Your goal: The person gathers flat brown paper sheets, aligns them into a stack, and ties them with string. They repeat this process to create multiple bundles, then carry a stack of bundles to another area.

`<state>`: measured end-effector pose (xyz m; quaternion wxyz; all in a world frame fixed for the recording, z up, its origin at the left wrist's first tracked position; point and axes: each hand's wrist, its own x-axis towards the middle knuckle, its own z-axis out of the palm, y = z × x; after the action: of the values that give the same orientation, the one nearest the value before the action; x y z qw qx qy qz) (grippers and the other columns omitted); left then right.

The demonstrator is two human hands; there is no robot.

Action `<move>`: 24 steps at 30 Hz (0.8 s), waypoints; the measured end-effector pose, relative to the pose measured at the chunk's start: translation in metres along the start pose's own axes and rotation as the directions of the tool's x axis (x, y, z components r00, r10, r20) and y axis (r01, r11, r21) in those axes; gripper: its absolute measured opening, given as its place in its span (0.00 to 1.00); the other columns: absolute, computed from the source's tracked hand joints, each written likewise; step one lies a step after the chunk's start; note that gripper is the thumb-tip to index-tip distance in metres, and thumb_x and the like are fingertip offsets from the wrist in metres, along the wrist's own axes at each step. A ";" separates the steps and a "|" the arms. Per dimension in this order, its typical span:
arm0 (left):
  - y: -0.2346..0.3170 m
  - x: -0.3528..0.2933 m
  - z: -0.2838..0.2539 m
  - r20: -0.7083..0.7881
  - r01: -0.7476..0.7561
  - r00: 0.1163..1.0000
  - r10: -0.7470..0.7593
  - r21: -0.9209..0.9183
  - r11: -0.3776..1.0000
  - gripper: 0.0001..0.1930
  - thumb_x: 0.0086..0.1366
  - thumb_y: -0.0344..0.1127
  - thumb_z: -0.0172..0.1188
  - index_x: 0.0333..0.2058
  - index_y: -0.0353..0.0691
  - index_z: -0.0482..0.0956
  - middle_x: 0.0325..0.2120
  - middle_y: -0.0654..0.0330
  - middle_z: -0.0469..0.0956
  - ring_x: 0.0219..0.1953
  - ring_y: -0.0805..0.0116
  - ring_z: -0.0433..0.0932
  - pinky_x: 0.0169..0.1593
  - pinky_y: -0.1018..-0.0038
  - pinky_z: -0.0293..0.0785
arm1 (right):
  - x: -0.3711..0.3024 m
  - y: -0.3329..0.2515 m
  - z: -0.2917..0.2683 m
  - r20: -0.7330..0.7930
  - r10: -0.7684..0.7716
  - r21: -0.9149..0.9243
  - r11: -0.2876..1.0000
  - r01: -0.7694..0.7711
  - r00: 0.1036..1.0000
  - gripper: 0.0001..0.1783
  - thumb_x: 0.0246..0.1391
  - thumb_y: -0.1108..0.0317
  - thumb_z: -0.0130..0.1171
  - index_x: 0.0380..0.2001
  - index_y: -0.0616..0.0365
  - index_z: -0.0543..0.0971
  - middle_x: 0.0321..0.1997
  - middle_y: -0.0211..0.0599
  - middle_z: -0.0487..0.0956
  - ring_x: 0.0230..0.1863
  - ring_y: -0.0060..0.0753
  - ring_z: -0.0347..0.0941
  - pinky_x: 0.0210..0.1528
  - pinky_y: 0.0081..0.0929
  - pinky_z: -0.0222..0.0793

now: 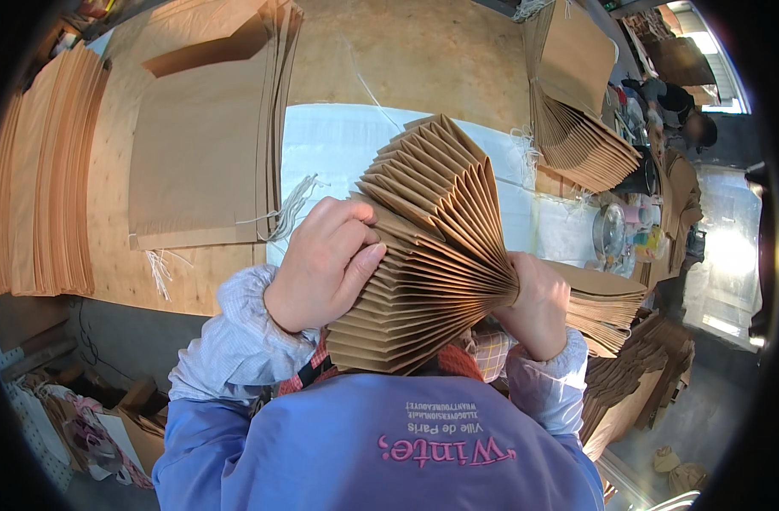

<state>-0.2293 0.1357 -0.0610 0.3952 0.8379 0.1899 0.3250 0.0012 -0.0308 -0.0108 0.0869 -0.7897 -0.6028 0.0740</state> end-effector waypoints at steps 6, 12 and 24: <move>0.001 0.017 0.000 0.110 0.191 0.978 -0.179 -0.109 0.976 0.17 0.65 0.35 0.55 0.47 0.28 0.72 0.34 0.48 0.72 0.36 0.50 0.71 0.42 0.62 0.69 | 0.002 0.000 -0.001 -0.026 -0.027 0.013 1.000 0.028 0.999 0.20 0.34 0.69 0.71 0.35 0.59 0.76 0.28 0.40 0.78 0.29 0.47 0.76 0.28 0.37 0.69; -0.001 0.022 -0.002 0.148 0.170 0.976 -0.161 -0.050 0.984 0.13 0.65 0.35 0.55 0.37 0.28 0.77 0.36 0.48 0.72 0.40 0.51 0.71 0.46 0.61 0.68 | 0.002 0.001 0.000 -0.050 -0.037 0.026 0.999 0.039 0.998 0.19 0.36 0.67 0.70 0.34 0.59 0.76 0.26 0.40 0.77 0.28 0.47 0.76 0.27 0.38 0.69; -0.019 0.037 0.003 0.103 0.034 0.994 -0.026 -0.078 0.996 0.08 0.64 0.32 0.54 0.30 0.33 0.72 0.35 0.51 0.76 0.34 0.54 0.71 0.41 0.62 0.69 | -0.001 0.008 0.003 -0.030 -0.052 -0.003 0.999 0.052 0.998 0.24 0.38 0.56 0.71 0.36 0.59 0.77 0.28 0.40 0.77 0.28 0.47 0.76 0.28 0.38 0.70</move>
<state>-0.2016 0.1666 -0.0625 0.4423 0.8341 0.1688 0.2832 0.0074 -0.0334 -0.0156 0.0970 -0.7749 -0.6217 0.0590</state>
